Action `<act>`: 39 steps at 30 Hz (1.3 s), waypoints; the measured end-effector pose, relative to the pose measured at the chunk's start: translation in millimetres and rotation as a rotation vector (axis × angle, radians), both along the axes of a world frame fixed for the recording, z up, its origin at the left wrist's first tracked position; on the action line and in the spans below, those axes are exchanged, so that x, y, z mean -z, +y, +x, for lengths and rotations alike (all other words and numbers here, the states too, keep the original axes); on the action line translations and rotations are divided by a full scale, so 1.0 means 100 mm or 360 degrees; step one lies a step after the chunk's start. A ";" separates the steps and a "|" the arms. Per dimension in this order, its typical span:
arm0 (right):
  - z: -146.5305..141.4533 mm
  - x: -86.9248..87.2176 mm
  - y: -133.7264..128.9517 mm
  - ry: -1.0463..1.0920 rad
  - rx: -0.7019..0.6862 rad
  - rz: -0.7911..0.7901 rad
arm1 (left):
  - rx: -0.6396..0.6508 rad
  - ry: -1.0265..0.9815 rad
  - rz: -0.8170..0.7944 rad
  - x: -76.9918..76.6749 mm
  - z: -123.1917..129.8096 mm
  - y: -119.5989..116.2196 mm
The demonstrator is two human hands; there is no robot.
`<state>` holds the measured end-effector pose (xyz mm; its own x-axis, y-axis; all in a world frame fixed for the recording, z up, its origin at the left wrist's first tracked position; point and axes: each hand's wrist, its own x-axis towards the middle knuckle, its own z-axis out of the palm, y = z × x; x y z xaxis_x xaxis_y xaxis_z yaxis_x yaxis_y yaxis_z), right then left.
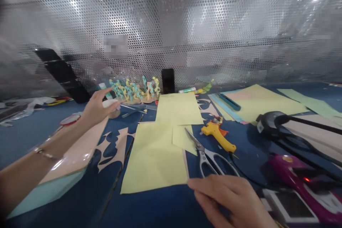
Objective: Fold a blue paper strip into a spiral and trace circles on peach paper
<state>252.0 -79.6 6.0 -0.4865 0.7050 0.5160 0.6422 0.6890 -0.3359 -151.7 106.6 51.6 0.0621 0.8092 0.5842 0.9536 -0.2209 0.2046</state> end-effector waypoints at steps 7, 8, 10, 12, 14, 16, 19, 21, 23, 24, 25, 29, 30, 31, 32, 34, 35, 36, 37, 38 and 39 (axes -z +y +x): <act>0.00 -0.07 0.13 -0.0682 -0.0117 -0.0107 | 0.0579 0.0399 -0.0948 0.27 0.65 -0.48; 0.00 -0.07 0.15 -0.0731 -0.0128 -0.0101 | 0.0498 0.0375 -0.0969 0.33 0.65 -0.43; 0.00 -0.07 0.22 -0.0782 -0.0151 -0.0088 | 0.0351 0.0311 -0.0997 0.40 0.62 -0.27; -0.01 -0.08 0.31 -0.0809 -0.0166 -0.0097 | 0.0329 0.0283 -0.0975 0.42 0.59 -0.12; -0.03 -0.07 0.41 -0.0819 -0.0165 -0.0114 | 0.0369 0.0256 -0.0948 0.40 0.59 -0.02; -0.04 -0.05 0.50 -0.0818 -0.0137 -0.0124 | 0.0409 0.0216 -0.0933 0.38 0.61 0.02; -0.04 0.01 0.55 -0.0811 -0.0096 -0.0156 | 0.0418 0.0133 -0.0928 0.39 0.63 0.01; -0.02 0.06 0.56 -0.0803 -0.0073 -0.0201 | 0.0399 0.0061 -0.0930 0.40 0.62 0.00; 0.01 0.09 0.54 -0.0791 -0.0061 -0.0232 | 0.0384 -0.0004 -0.0947 0.41 0.59 0.01; 0.02 0.11 0.53 -0.0788 -0.0056 -0.0239 | 0.0381 -0.0025 -0.0959 0.42 0.57 0.01; 0.03 0.12 0.53 -0.0788 -0.0053 -0.0243 | 0.0377 -0.0036 -0.0969 0.42 0.56 0.02; 0.05 0.12 0.51 -0.0803 -0.0011 -0.0229 | 0.0332 -0.0017 -0.0903 0.45 0.55 0.04; 0.05 0.12 0.52 -0.0807 0.0007 -0.0220 | 0.0329 -0.0010 -0.0870 0.47 0.56 0.04; 0.06 0.11 0.52 -0.0808 0.0029 -0.0209 | 0.0333 -0.0006 -0.0841 0.49 0.57 0.05; 0.06 0.11 0.52 -0.0807 0.0048 -0.0197 | 0.0343 -0.0005 -0.0818 0.51 0.58 0.05; 0.08 0.11 0.53 -0.0802 0.0082 -0.0174 | 0.0356 -0.0019 -0.0792 0.53 0.61 0.05; 0.09 0.11 0.53 -0.0798 0.0087 -0.0166 | 0.0356 -0.0035 -0.0784 0.52 0.62 0.05; 0.09 0.12 0.54 -0.0793 0.0081 -0.0159 | 0.0348 -0.0059 -0.0772 0.49 0.62 0.05; 0.09 0.12 0.54 -0.0788 0.0069 -0.0151 | 0.0335 -0.0087 -0.0756 0.43 0.61 0.04; 0.10 0.12 0.54 -0.0784 0.0054 -0.0143 | 0.0319 -0.0118 -0.0735 0.35 0.58 0.03; 0.09 0.12 0.54 -0.0782 0.0040 -0.0135 | 0.0292 -0.0152 -0.0703 0.25 0.55 0.01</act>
<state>261.4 -25.6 -6.2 -0.6401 0.7491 0.1707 0.7546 0.6547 -0.0437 -97.2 107.3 26.7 0.1897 0.9618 0.1974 0.8795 -0.2558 0.4014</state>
